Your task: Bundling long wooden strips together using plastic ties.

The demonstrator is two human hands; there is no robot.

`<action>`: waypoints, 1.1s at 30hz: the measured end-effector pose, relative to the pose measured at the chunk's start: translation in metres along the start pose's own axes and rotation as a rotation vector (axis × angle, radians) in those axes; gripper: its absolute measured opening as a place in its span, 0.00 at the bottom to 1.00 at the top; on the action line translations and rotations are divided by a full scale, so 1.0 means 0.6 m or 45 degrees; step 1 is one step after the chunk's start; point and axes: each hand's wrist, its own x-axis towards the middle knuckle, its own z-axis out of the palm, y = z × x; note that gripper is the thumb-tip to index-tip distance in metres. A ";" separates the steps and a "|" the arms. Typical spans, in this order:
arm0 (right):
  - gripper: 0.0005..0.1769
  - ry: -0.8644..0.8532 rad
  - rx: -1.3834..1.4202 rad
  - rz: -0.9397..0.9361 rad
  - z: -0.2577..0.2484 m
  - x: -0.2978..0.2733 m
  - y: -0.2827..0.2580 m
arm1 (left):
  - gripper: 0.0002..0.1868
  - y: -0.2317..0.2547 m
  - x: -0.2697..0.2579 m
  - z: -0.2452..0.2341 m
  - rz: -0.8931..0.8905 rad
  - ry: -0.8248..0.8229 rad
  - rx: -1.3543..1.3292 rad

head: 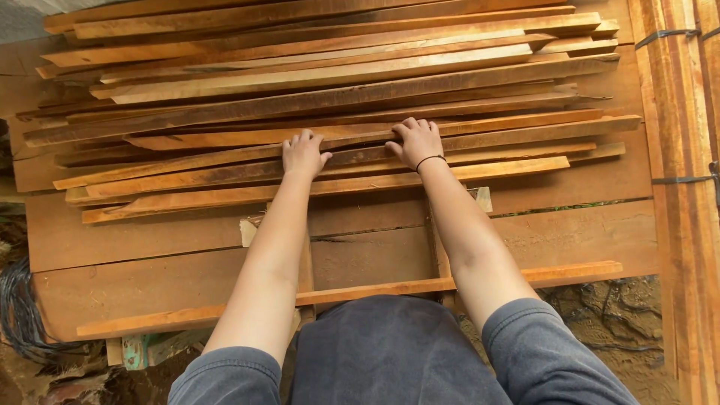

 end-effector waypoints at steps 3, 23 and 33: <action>0.20 0.087 -0.134 -0.056 0.058 0.035 0.018 | 0.19 -0.010 0.003 -0.002 0.004 0.051 -0.058; 0.21 -0.079 -0.252 -0.434 -0.362 -0.212 -0.121 | 0.24 0.120 -0.348 -0.374 0.357 0.116 0.003; 0.20 -0.101 -0.128 -0.349 -0.192 -0.349 -0.093 | 0.16 0.122 -0.411 -0.207 0.456 -0.215 -0.188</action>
